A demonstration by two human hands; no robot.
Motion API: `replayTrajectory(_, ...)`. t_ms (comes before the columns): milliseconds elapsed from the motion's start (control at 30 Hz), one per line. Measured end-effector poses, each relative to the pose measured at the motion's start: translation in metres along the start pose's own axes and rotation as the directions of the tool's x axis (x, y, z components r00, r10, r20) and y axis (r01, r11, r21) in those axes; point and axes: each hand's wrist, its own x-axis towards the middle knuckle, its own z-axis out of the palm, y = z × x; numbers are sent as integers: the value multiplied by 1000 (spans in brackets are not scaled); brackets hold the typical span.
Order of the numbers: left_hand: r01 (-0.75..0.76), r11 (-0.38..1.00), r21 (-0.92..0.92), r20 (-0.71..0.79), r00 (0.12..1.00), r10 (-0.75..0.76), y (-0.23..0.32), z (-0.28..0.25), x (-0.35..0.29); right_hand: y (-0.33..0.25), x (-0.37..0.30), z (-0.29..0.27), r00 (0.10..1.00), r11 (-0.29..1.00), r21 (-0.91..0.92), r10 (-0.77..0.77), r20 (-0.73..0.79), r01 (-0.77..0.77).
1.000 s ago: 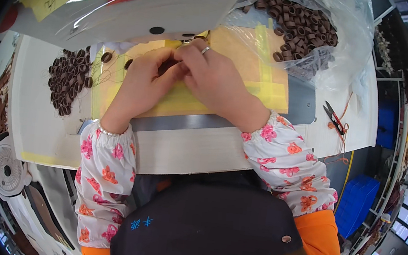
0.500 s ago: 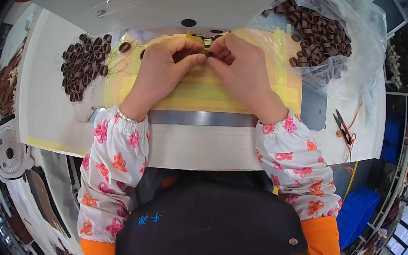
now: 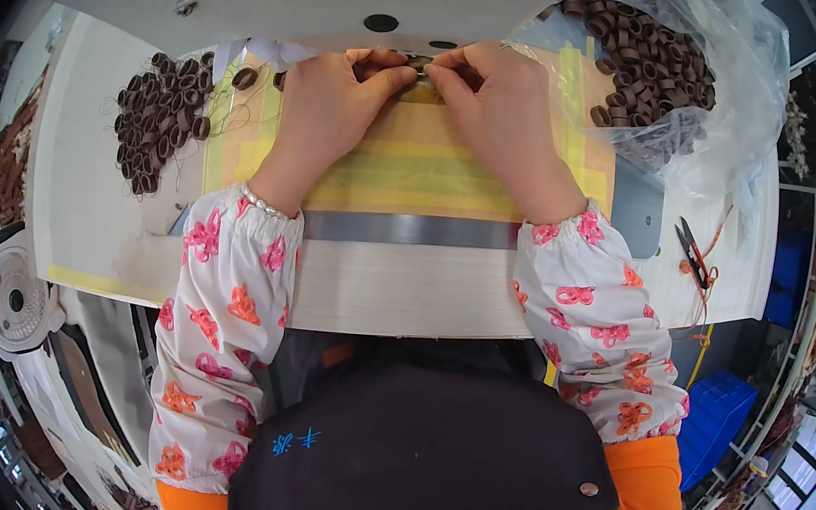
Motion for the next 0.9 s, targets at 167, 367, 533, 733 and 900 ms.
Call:
replayTrajectory(167, -44, 998, -45, -53, 998, 42, -10, 3, 3, -2, 3, 2, 997, 998, 21, -64, -34, 64)
replayTrajectory(367, -95, 993, 68, -45, 994, 98, -11, 4, 6, 2, 1, 4, 997, 994, -76, -75, -29, 73)
replayTrajectory(533, -168, 973, 159, -8, 985, 172, -11, 0, 9, -1, 1, 4, 999, 990, -129, -53, -3, 53)
replayTrajectory(733, -172, 976, 137, -20, 984, 176, -13, -1, 7, -1, 5, 2, 999, 993, -114, -30, 37, 34)
replayTrajectory(900, -94, 985, 143, 15, 996, 93, -13, -6, 8, -5, 10, -1, 993, 996, -63, 70, 96, -64)
